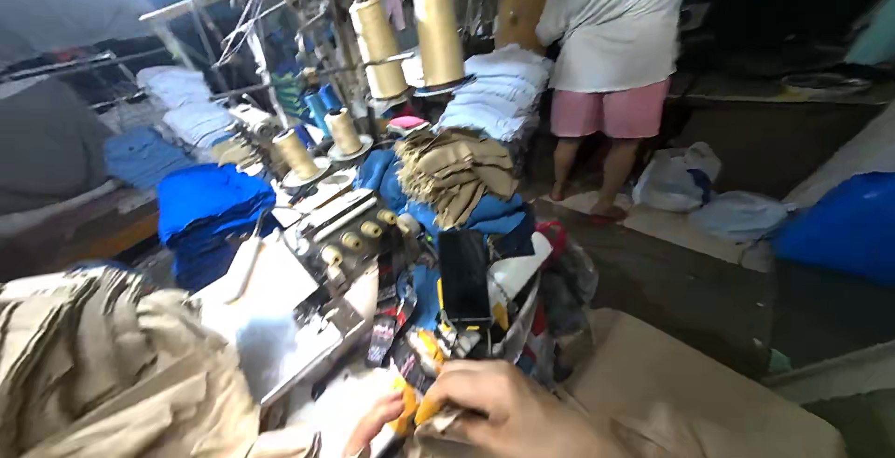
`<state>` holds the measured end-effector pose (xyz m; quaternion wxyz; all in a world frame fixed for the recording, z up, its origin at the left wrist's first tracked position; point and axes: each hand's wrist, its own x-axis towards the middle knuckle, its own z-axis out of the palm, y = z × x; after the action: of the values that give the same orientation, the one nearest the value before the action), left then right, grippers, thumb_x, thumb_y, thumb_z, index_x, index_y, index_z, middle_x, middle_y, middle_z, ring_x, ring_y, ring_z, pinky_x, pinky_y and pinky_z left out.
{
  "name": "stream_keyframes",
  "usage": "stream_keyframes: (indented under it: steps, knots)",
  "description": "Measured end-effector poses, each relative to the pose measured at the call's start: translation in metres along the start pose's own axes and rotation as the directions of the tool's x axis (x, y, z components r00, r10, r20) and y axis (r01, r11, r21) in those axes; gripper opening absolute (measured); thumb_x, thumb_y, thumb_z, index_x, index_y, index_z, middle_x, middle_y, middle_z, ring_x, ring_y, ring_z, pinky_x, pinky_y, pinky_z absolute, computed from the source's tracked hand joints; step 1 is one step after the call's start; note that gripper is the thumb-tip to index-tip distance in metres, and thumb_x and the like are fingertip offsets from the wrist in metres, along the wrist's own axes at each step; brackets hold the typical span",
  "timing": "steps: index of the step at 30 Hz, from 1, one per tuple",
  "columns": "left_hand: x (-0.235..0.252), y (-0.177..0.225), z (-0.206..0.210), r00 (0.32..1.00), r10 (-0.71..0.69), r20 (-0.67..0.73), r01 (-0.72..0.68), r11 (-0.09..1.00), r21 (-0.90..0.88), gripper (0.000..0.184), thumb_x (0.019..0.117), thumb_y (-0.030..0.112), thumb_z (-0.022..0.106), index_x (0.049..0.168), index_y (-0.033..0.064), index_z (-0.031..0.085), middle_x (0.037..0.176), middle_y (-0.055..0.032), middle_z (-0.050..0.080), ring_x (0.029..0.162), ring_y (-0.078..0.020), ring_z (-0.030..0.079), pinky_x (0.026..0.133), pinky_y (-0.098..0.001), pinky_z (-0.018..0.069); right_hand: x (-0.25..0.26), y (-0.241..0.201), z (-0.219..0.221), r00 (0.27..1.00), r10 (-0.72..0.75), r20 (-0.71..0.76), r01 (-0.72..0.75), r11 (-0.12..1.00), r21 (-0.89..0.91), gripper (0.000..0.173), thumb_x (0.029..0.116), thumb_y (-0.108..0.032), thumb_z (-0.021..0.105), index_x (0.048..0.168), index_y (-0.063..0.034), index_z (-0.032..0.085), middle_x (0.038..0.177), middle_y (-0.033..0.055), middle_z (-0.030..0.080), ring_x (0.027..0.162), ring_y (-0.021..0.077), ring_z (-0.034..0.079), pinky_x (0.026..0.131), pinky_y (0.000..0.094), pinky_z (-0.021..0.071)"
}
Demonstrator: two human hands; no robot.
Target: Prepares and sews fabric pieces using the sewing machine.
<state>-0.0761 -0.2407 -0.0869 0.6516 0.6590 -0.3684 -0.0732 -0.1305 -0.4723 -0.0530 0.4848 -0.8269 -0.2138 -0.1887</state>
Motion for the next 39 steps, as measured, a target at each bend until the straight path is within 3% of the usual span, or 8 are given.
stream_keyframes:
  steps: [3, 10, 13, 16, 20, 26, 33, 39]
  knots:
    - [-0.020, 0.001, 0.005, 0.987, -0.084, -0.135, 0.087, 0.996, 0.015, 0.038, 0.0856, 0.003, 0.078, 0.121, 0.0073, 0.066, 0.118, 0.0034, 0.072, 0.112, -0.0080, 0.067, 0.101, -0.0330, 0.0555, -0.001, -0.004, 0.050, 1.000, 0.007, 0.026, -0.008, 0.999, 0.051, 0.015, 0.0905, -0.002, 0.071, 0.105, -0.0016, 0.072, 0.100, 0.0123, 0.071, 0.093, 0.0190, 0.070, 0.082, 0.0315, 0.0594]
    - [-0.062, 0.013, -0.004, 0.817, -0.239, -0.524, 0.259, 0.965, -0.036, 0.040, 0.0680, -0.015, 0.081, 0.102, 0.0025, 0.069, 0.089, 0.0023, 0.075, 0.075, -0.0055, 0.071, 0.071, -0.0248, 0.0623, -0.007, -0.002, 0.090, 0.979, 0.202, 0.008, -0.201, 0.970, 0.137, 0.021, 0.0955, -0.017, 0.070, 0.116, -0.0116, 0.070, 0.095, 0.0025, 0.073, 0.082, 0.0088, 0.069, 0.074, 0.0282, 0.0597]
    - [-0.068, 0.007, -0.001, 0.822, -0.172, -0.542, 0.232, 0.972, 0.044, 0.031, 0.0762, -0.014, 0.076, 0.104, -0.0025, 0.071, 0.097, -0.0033, 0.077, 0.082, -0.0084, 0.074, 0.077, -0.0262, 0.0636, -0.010, -0.004, 0.096, 0.971, 0.235, 0.038, -0.238, 0.964, 0.116, 0.027, 0.0958, -0.019, 0.070, 0.121, -0.0098, 0.069, 0.094, 0.0054, 0.074, 0.079, 0.0123, 0.070, 0.072, 0.0322, 0.0602]
    - [-0.071, -0.003, -0.005, 0.903, -0.022, -0.430, 0.241, 0.853, 0.463, 0.018, 0.0869, 0.004, 0.076, 0.104, -0.0009, 0.074, 0.100, -0.0054, 0.077, 0.096, -0.0098, 0.073, 0.091, -0.0277, 0.0601, -0.014, 0.000, 0.096, 0.974, 0.218, 0.069, -0.220, 0.975, 0.035, 0.024, 0.0988, -0.019, 0.066, 0.120, -0.0096, 0.069, 0.088, 0.0056, 0.071, 0.073, 0.0141, 0.067, 0.068, 0.0338, 0.0584]
    - [-0.068, 0.004, -0.015, 0.961, -0.082, -0.263, 0.242, 0.707, 0.664, 0.011, 0.0853, 0.019, 0.079, 0.088, 0.0089, 0.075, 0.098, -0.0061, 0.075, 0.105, -0.0266, 0.070, 0.092, -0.0498, 0.0549, -0.012, 0.003, 0.081, 0.944, 0.287, 0.162, -0.293, 0.956, 0.012, 0.024, 0.1060, -0.018, 0.053, 0.117, -0.0051, 0.069, 0.097, 0.0098, 0.073, 0.084, 0.0185, 0.071, 0.077, 0.0373, 0.0597]
    - [-0.060, 0.035, -0.014, 0.963, -0.252, -0.092, 0.262, 0.811, 0.523, 0.015, 0.0892, 0.015, 0.077, 0.096, 0.0027, 0.075, 0.092, -0.0067, 0.074, 0.087, -0.0131, 0.071, 0.083, -0.0326, 0.0594, 0.005, 0.005, 0.084, 0.949, 0.162, 0.271, -0.260, 0.887, 0.381, 0.029, 0.1103, -0.018, 0.045, 0.122, 0.0016, 0.063, 0.109, 0.0080, 0.072, 0.099, 0.0095, 0.068, 0.092, 0.0282, 0.0555]
    - [-0.073, 0.050, -0.046, 0.935, -0.275, -0.224, 0.333, 0.898, 0.287, 0.015, 0.0901, 0.000, 0.072, 0.105, -0.0033, 0.068, 0.093, -0.0030, 0.072, 0.082, -0.0051, 0.069, 0.077, -0.0253, 0.0603, 0.001, 0.019, 0.100, 0.815, 0.190, 0.548, -0.488, 0.734, 0.472, 0.037, 0.1072, -0.022, 0.050, 0.134, 0.0036, 0.053, 0.103, 0.0081, 0.062, 0.093, 0.0074, 0.059, 0.089, 0.0268, 0.0494]
    - [-0.088, 0.028, -0.052, 0.919, -0.290, -0.268, 0.261, 0.955, -0.139, 0.020, 0.0999, 0.009, 0.059, 0.108, 0.0261, 0.065, 0.098, 0.0139, 0.068, 0.089, 0.0033, 0.064, 0.081, -0.0174, 0.0546, -0.007, 0.029, 0.100, 0.860, 0.252, 0.443, -0.508, 0.503, 0.700, 0.017, 0.0993, -0.009, 0.062, 0.116, -0.0072, 0.061, 0.094, -0.0093, 0.066, 0.085, -0.0013, 0.062, 0.080, 0.0203, 0.0527]
